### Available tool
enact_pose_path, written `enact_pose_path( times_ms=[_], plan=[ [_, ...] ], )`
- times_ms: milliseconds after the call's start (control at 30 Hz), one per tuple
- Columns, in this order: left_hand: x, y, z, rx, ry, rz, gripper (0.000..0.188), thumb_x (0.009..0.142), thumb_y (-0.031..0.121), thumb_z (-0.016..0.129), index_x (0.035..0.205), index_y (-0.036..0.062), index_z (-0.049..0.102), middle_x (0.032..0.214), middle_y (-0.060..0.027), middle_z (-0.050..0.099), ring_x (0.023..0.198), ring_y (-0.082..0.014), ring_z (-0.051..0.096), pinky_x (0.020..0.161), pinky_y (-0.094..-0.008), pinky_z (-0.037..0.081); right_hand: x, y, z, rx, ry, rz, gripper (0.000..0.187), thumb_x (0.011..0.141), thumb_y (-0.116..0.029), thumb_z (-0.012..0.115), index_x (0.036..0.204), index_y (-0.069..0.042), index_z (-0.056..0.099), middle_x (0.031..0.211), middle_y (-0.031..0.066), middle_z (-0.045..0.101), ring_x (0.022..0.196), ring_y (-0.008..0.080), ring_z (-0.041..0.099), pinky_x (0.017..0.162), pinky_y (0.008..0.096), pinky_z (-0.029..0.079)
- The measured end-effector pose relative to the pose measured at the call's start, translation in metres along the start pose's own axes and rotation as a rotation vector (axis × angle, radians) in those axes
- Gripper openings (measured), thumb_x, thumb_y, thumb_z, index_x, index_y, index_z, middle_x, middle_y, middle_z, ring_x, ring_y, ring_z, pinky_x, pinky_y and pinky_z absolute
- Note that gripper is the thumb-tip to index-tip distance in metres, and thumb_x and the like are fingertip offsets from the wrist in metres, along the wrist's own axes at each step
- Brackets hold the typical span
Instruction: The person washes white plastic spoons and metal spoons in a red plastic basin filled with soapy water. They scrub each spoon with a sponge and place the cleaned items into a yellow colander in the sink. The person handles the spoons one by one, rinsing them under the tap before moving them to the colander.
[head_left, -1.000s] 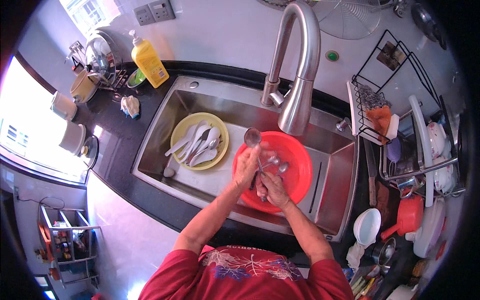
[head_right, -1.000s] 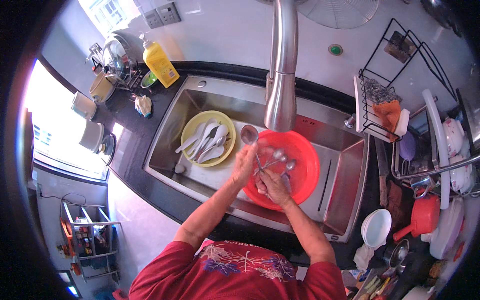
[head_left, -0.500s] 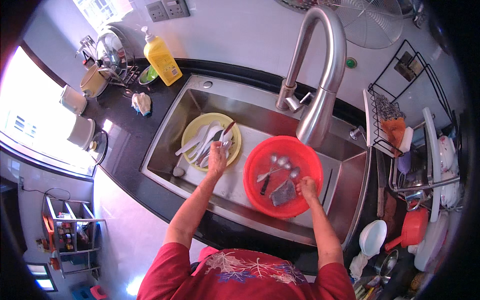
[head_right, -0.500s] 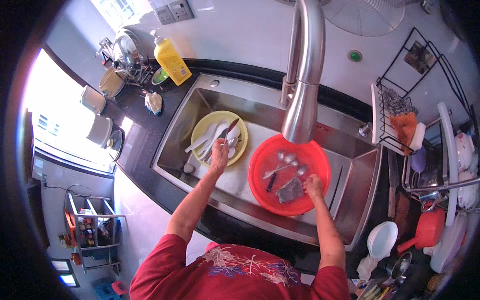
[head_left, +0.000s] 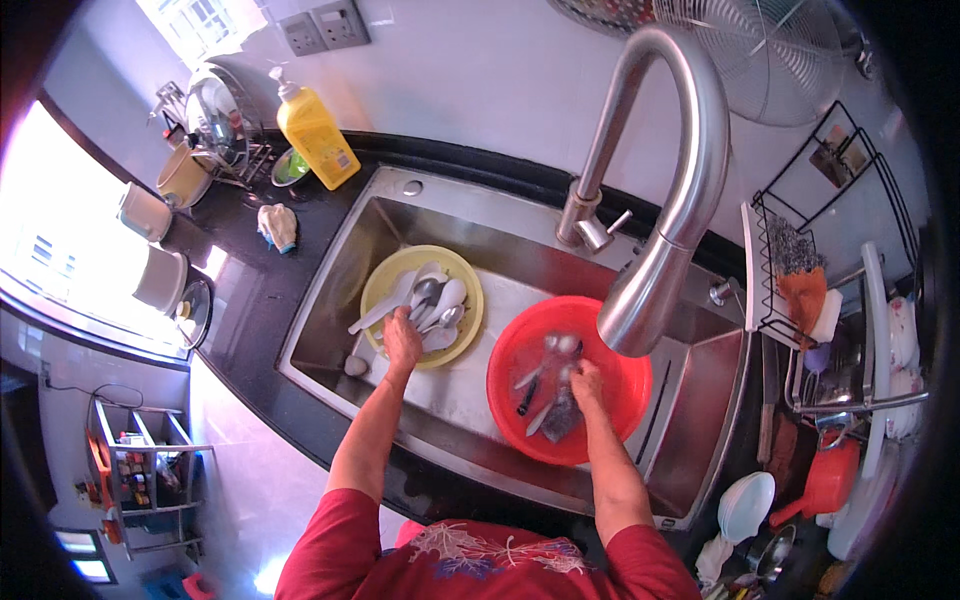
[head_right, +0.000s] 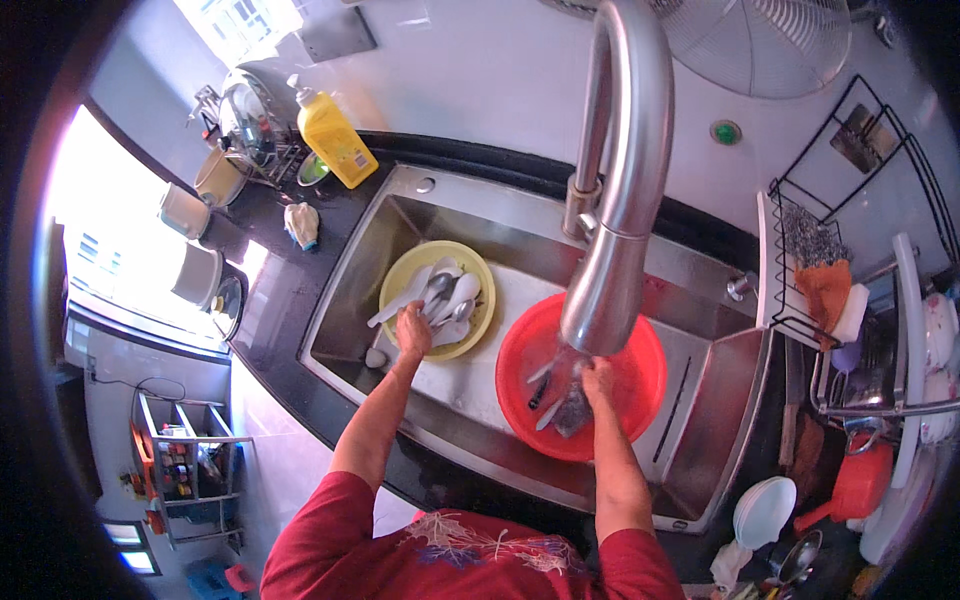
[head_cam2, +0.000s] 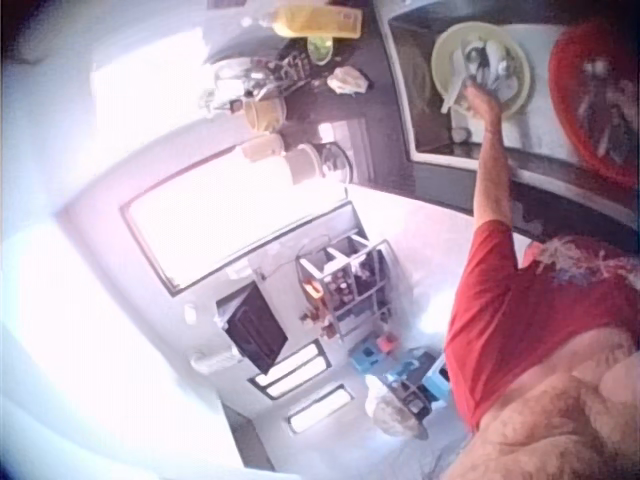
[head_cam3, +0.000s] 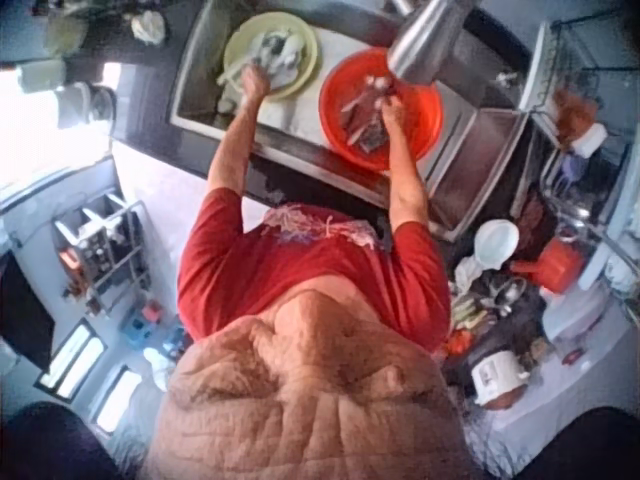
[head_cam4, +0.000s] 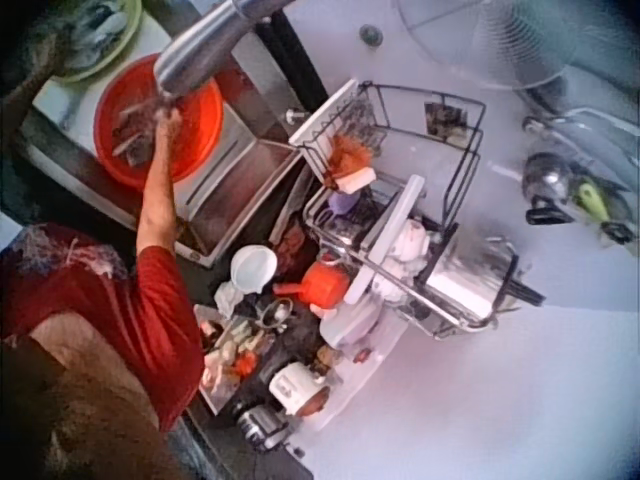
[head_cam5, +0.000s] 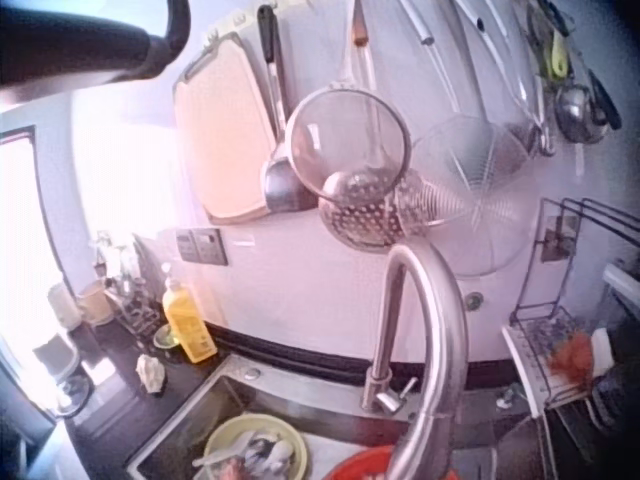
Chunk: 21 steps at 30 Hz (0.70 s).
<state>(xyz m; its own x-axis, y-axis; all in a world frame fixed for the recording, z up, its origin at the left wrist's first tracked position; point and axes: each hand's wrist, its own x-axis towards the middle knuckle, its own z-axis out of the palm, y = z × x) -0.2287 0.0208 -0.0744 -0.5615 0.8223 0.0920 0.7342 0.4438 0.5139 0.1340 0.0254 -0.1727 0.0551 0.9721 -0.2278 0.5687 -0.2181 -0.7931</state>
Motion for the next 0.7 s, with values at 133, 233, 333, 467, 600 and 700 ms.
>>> enact_pose_path(
  times_ms=[133,233,333,467,600,700],
  plan=[
    [-0.005,0.022,-0.002,0.170,-0.009,0.017,0.032,0.071,0.012,0.055,0.103,0.0107,0.055,0.101,-0.0149,0.048,0.096,-0.0322,0.045,0.080,-0.0440,0.037,-0.032,-0.013,-0.002,-0.068,-0.256,-0.093,0.024,0.073,-0.012,0.051,0.092,0.001,0.056,0.086,0.0195,0.060,0.085,0.0312,0.058,0.073,0.0388,0.043],
    [-0.013,0.041,-0.003,0.140,0.064,0.087,0.042,0.066,0.014,0.062,0.107,0.0124,0.052,0.106,-0.0131,0.044,0.099,-0.0307,0.040,0.081,-0.0440,0.034,-0.034,-0.009,-0.010,-0.001,-0.026,-0.084,0.021,0.075,-0.011,0.049,0.091,0.001,0.056,0.085,0.0187,0.060,0.083,0.0302,0.057,0.072,0.0377,0.043],
    [-0.035,0.072,0.006,-0.147,0.039,0.412,0.029,0.069,0.012,0.060,0.097,0.0070,0.057,0.090,-0.0158,0.053,0.086,-0.0312,0.049,0.076,-0.0406,0.039,-0.018,-0.022,-0.033,0.135,0.175,0.093,0.018,0.078,-0.013,0.049,0.087,0.000,0.057,0.076,0.0158,0.059,0.072,0.0280,0.058,0.065,0.0371,0.042],
    [-0.094,0.136,0.022,-0.480,-0.612,0.368,0.020,0.080,0.014,0.053,0.096,0.0020,0.056,0.092,-0.0153,0.059,0.085,-0.0243,0.057,0.075,-0.0328,0.044,-0.015,-0.054,-0.048,0.451,0.120,0.026,0.018,0.080,-0.017,0.052,0.081,0.000,0.057,0.066,0.0029,0.054,0.062,0.0122,0.051,0.058,0.0280,0.039],
    [-0.146,0.154,0.067,-1.062,-0.936,-0.064,0.027,0.086,0.018,0.049,0.108,0.0043,0.047,0.085,-0.0095,0.059,0.072,-0.0181,0.057,0.063,-0.0310,0.047,-0.025,-0.104,-0.049,0.566,0.167,-0.119,0.022,0.082,-0.022,0.053,0.074,-0.002,0.057,0.065,-0.0045,0.049,0.063,0.0055,0.044,0.057,0.0237,0.037],
    [-0.150,0.174,0.027,-1.102,-1.064,-0.403,0.015,0.086,0.018,0.047,0.099,0.0108,0.045,0.068,-0.0022,0.050,0.046,-0.0104,0.043,0.037,-0.0242,0.033,-0.036,-0.115,-0.056,0.552,0.174,-0.083,0.030,0.085,-0.028,0.049,0.075,0.000,0.056,0.063,-0.0008,0.052,0.061,0.0076,0.046,0.055,0.0254,0.038]
  ],
)
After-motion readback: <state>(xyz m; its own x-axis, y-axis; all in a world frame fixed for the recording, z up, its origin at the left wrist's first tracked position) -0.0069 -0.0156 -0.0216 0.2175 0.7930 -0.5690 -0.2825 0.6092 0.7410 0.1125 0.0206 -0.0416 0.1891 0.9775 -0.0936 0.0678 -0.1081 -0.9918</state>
